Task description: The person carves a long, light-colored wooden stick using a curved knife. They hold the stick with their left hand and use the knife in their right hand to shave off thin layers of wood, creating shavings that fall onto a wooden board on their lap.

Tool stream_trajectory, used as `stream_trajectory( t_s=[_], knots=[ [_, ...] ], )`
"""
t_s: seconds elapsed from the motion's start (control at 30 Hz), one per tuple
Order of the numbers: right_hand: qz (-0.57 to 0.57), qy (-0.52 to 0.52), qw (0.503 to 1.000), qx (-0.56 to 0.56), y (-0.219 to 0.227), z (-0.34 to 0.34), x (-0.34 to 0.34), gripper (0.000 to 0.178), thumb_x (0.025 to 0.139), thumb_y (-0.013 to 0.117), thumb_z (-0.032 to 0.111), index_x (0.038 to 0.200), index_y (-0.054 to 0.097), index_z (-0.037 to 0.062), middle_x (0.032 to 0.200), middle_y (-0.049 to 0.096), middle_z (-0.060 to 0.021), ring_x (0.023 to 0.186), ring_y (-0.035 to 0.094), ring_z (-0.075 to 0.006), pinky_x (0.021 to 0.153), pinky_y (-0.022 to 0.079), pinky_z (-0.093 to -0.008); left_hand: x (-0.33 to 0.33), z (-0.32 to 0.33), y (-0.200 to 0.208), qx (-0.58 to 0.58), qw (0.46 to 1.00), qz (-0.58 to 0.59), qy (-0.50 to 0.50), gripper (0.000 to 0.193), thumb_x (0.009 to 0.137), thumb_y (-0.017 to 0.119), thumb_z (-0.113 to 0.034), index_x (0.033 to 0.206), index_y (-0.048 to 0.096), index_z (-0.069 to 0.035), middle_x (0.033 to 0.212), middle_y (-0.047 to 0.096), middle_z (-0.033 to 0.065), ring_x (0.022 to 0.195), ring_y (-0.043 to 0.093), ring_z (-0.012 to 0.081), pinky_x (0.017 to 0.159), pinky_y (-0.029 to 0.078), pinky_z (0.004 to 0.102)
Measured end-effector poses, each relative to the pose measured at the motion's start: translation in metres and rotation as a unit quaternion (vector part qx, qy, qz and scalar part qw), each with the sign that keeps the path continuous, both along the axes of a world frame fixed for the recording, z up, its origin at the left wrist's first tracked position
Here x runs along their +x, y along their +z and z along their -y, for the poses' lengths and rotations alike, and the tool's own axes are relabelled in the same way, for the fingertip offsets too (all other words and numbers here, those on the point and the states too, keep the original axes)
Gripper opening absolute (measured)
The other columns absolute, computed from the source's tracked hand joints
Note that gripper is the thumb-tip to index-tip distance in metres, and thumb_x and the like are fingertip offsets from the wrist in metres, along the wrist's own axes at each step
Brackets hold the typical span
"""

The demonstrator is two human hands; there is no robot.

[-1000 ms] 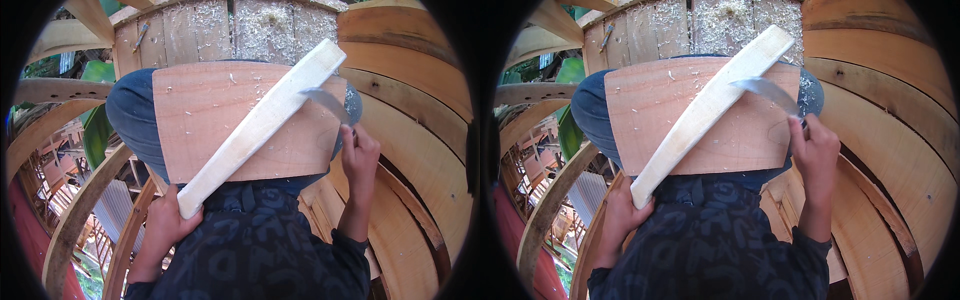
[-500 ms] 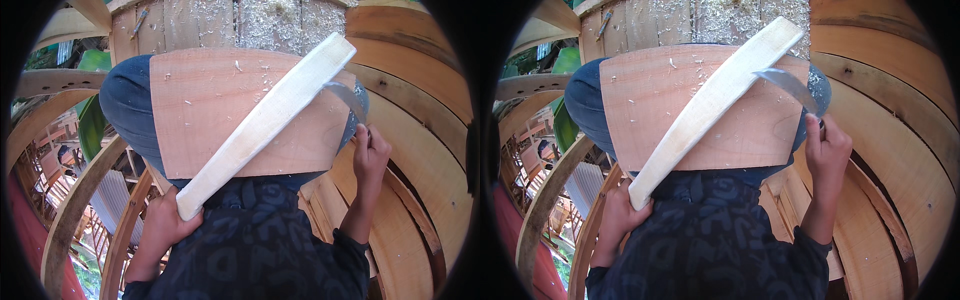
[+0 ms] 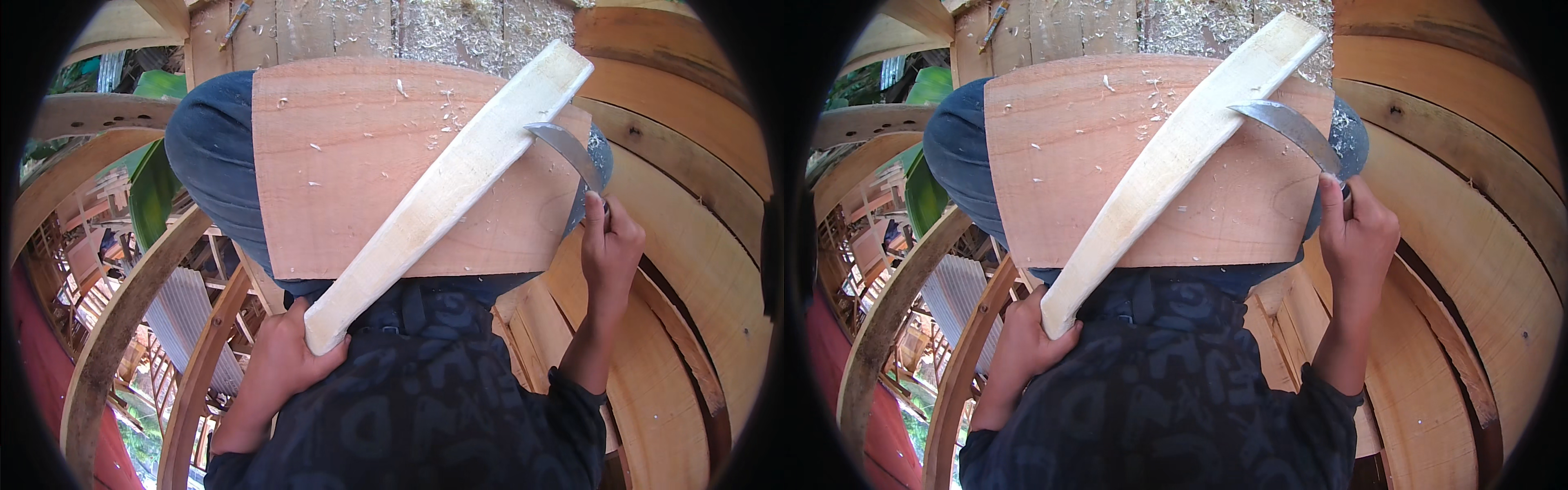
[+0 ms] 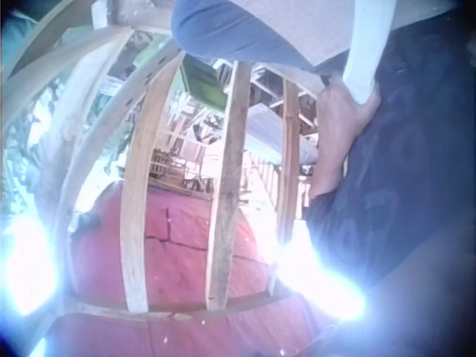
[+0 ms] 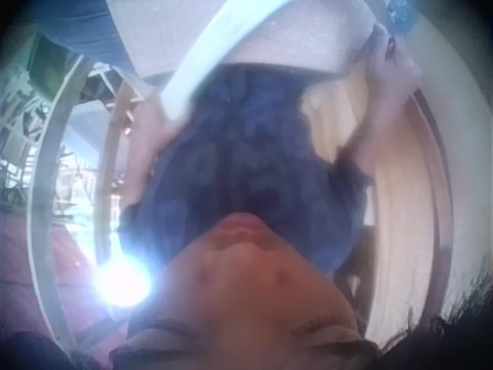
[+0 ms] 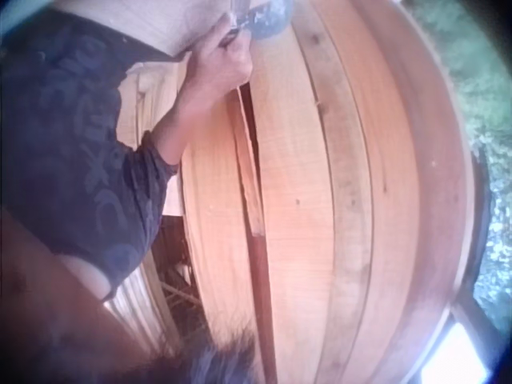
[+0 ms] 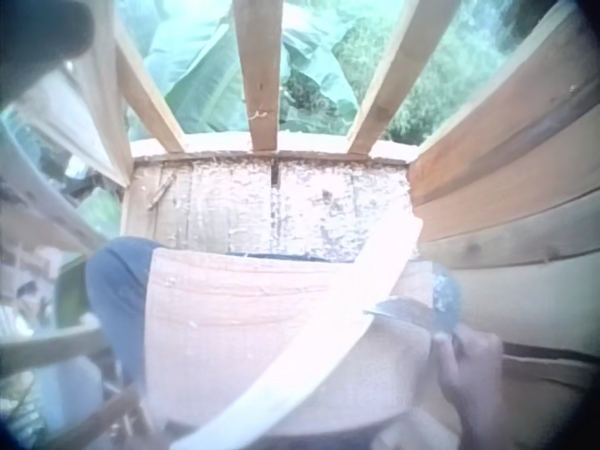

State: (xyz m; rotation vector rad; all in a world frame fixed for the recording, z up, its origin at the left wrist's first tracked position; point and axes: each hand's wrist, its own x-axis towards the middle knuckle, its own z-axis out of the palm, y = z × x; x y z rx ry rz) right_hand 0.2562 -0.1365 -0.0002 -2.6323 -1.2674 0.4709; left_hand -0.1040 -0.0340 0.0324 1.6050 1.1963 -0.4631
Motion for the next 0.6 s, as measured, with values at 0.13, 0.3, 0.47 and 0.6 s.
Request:
stream_trajectory(
  t_s=[0.13,0.3,0.47,0.6],
  knots=[
    [-0.059,0.135,0.989,0.009,0.016,-0.009,-0.043,0.042,0.083,0.072,0.034,0.063,0.048,0.0059,0.052,0.049,-0.0087,0.044,0.051,-0.0280,0.043,0.038,-0.0371,0.001,0.001,-0.001,-0.028,0.999,-0.020,-0.002,0.040,0.070,0.073,-0.025,0.091,0.060,0.006,0.077,0.066,0.0237,0.077,0.068,0.0389,0.071,0.053,0.0424],
    [-0.050,0.173,0.983,0.038,-0.006,-0.008,-0.040,0.045,0.081,0.074,0.036,0.061,0.045,0.0071,0.051,0.047,-0.0081,0.044,0.051,-0.0268,0.043,0.038,-0.0365,-0.001,0.001,-0.004,-0.053,0.998,-0.028,0.011,0.038,0.070,0.072,-0.022,0.096,0.061,0.005,0.082,0.067,0.0227,0.081,0.069,0.0374,0.075,0.052,0.0404],
    [-0.003,0.178,0.982,0.055,-0.004,-0.011,-0.030,0.045,0.080,0.074,0.039,0.062,0.048,0.0068,0.051,0.046,-0.0078,0.043,0.049,-0.0260,0.042,0.036,-0.0350,-0.003,0.004,-0.003,-0.068,0.997,-0.033,0.002,0.039,0.071,0.071,-0.020,0.101,0.062,0.003,0.086,0.067,0.0211,0.082,0.068,0.0359,0.076,0.052,0.0386],
    [0.030,0.125,0.991,0.036,-0.005,-0.009,-0.021,0.044,0.082,0.073,0.039,0.062,0.050,0.0066,0.049,0.045,-0.0080,0.042,0.048,-0.0259,0.042,0.036,-0.0347,-0.002,0.003,-0.004,-0.073,0.997,-0.031,0.007,0.040,0.071,0.071,-0.020,0.103,0.062,0.003,0.085,0.067,0.0207,0.082,0.069,0.0349,0.076,0.052,0.0385]
  ],
)
